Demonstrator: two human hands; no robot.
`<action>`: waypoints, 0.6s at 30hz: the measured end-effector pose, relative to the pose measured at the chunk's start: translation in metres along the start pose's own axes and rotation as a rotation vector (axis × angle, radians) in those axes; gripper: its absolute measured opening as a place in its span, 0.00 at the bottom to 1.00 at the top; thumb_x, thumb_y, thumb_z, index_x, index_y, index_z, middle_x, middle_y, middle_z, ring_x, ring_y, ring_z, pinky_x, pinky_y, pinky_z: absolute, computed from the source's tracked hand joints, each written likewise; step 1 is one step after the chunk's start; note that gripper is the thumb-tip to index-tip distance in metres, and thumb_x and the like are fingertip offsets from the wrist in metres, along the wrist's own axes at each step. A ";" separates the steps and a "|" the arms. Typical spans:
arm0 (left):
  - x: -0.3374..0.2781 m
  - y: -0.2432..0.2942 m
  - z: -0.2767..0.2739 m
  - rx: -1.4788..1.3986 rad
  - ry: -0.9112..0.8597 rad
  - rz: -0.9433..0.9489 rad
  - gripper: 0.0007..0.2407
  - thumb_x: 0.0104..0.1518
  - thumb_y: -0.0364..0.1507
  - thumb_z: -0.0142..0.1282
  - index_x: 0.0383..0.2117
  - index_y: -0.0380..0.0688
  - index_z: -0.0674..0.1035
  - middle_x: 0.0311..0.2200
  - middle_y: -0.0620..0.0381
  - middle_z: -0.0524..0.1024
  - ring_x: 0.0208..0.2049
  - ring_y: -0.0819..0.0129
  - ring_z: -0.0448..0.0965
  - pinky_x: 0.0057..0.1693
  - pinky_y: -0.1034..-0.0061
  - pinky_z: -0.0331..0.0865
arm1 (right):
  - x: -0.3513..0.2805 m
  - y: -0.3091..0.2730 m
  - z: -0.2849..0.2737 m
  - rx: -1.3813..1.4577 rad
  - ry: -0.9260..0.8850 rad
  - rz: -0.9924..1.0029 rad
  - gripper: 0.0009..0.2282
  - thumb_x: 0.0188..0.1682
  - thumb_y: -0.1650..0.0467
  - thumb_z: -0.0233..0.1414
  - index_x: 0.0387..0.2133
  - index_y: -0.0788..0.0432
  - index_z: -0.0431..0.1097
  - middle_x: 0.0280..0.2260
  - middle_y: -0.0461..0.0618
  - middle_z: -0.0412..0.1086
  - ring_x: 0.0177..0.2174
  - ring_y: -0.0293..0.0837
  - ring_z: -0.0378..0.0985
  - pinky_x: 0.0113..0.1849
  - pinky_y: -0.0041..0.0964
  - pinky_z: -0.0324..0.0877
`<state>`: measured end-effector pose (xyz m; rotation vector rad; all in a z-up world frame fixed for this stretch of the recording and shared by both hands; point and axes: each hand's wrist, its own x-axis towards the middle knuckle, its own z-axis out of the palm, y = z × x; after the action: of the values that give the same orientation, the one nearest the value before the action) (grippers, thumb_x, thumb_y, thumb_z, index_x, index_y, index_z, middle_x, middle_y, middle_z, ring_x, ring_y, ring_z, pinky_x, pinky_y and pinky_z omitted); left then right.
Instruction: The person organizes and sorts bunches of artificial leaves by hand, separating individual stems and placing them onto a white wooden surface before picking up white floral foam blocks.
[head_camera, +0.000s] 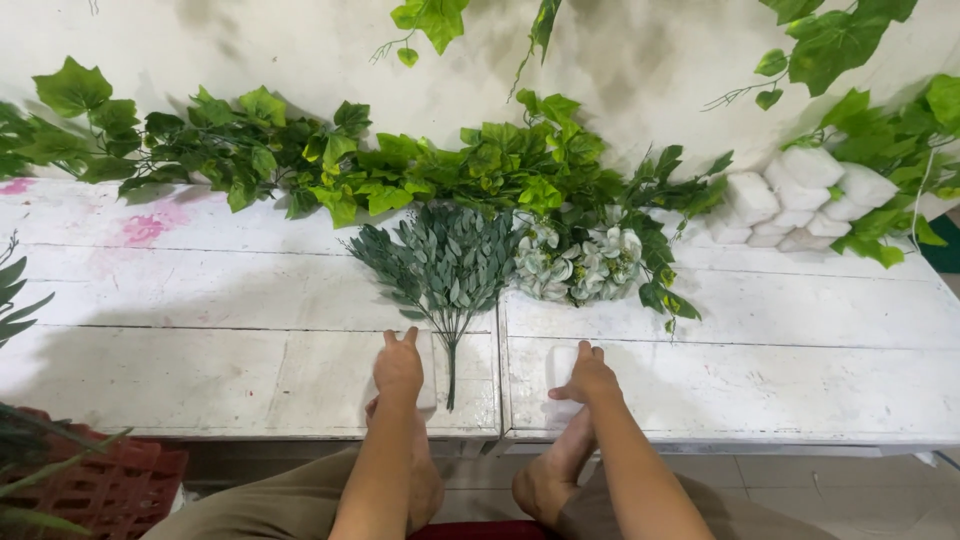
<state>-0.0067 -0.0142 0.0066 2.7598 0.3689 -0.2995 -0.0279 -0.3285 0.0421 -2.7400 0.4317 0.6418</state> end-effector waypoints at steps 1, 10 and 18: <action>0.001 -0.002 0.002 -0.002 -0.003 -0.003 0.23 0.61 0.22 0.51 0.63 0.63 0.70 0.63 0.46 0.61 0.50 0.50 0.79 0.54 0.58 0.80 | -0.003 0.000 -0.003 -0.004 -0.002 0.000 0.48 0.34 0.60 0.72 0.65 0.60 0.48 0.65 0.67 0.50 0.56 0.68 0.69 0.55 0.56 0.71; 0.033 0.001 0.017 -0.063 -0.058 0.019 0.22 0.57 0.27 0.53 0.61 0.53 0.73 0.60 0.37 0.63 0.49 0.38 0.80 0.51 0.55 0.80 | -0.010 -0.006 -0.022 0.016 -0.136 0.044 0.45 0.34 0.60 0.73 0.64 0.54 0.53 0.57 0.66 0.61 0.56 0.66 0.70 0.53 0.57 0.71; 0.033 -0.001 0.033 0.050 -0.212 -0.008 0.39 0.50 0.45 0.66 0.66 0.46 0.59 0.54 0.28 0.68 0.52 0.36 0.77 0.54 0.54 0.77 | -0.023 -0.007 -0.027 0.020 -0.148 0.058 0.46 0.34 0.60 0.73 0.65 0.52 0.51 0.55 0.63 0.64 0.55 0.63 0.72 0.53 0.55 0.72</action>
<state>0.0184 -0.0177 -0.0324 2.7405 0.3215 -0.6047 -0.0348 -0.3260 0.0771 -2.6468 0.4812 0.8441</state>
